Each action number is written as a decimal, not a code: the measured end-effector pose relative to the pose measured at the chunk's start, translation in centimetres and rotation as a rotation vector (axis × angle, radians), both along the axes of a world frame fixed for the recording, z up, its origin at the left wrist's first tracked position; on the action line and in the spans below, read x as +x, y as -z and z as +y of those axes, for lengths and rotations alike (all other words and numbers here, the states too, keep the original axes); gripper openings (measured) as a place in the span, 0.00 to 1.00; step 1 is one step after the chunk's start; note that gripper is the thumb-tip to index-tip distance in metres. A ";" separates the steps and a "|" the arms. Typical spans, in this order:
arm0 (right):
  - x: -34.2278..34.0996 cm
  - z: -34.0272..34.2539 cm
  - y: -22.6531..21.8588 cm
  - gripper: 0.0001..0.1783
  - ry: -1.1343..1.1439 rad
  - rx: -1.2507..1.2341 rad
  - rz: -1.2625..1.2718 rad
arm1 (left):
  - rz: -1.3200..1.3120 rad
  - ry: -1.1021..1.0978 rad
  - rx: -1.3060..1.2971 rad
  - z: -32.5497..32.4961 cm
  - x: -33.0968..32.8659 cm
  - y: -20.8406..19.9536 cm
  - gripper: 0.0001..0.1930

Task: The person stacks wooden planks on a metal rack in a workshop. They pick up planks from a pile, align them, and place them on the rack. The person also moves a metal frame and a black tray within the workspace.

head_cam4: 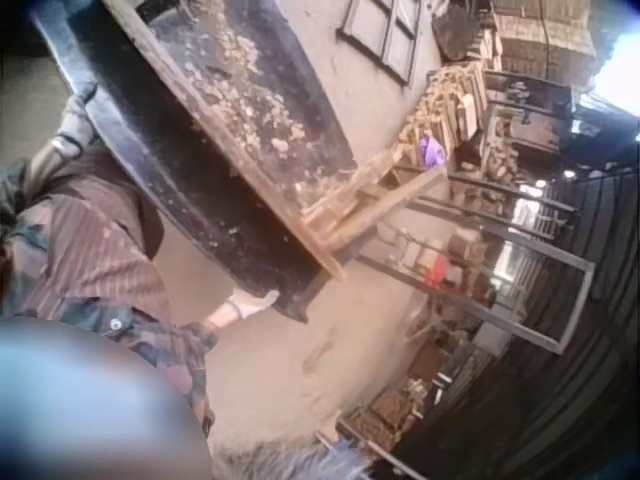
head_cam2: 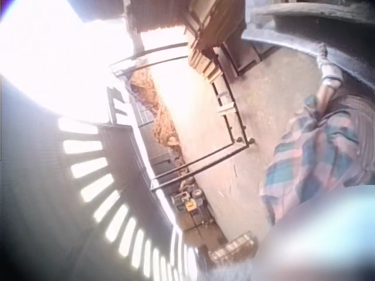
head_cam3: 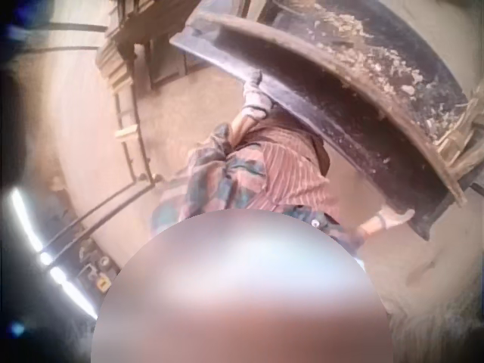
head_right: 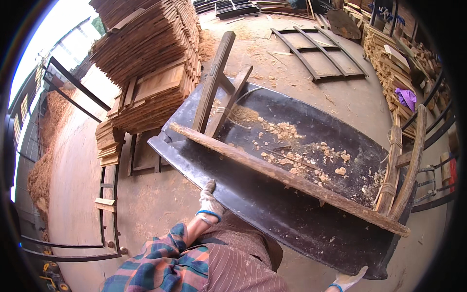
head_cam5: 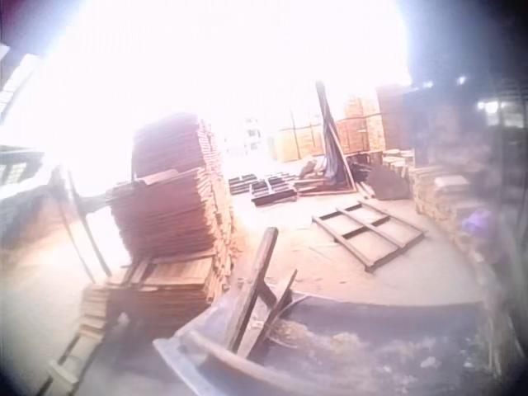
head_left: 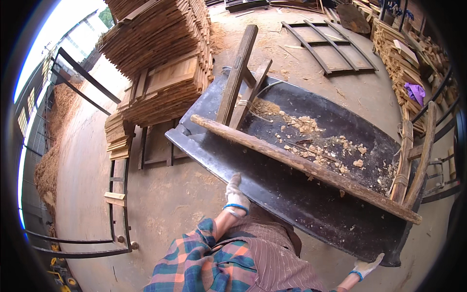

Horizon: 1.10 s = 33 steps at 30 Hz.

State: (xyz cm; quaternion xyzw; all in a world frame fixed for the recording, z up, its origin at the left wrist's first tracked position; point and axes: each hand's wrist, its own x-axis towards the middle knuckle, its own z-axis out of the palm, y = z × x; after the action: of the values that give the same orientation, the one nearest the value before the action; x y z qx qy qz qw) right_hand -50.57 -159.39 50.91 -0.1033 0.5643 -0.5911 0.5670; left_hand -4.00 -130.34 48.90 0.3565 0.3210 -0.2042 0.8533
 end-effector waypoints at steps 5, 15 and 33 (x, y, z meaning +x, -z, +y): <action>-2.6 -0.6 4.0 0.38 -0.091 -0.110 0.100 | 0.135 -0.072 -0.008 4.3 -6.7 -1.0 0.09; -11.4 1.1 8.9 0.36 -0.430 -0.215 0.071 | 0.048 -0.125 -0.105 15.6 -14.3 3.7 0.11; -15.7 40.6 9.4 0.14 0.158 0.152 -0.459 | 0.222 0.033 -0.085 35.6 -11.2 4.8 0.11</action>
State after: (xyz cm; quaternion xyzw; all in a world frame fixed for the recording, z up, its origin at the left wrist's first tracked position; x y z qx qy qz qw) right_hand -66.32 -118.79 41.54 0.1208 0.4699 -0.5976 0.6383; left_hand -15.24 -94.71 44.15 0.3005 0.3986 -0.2699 0.8234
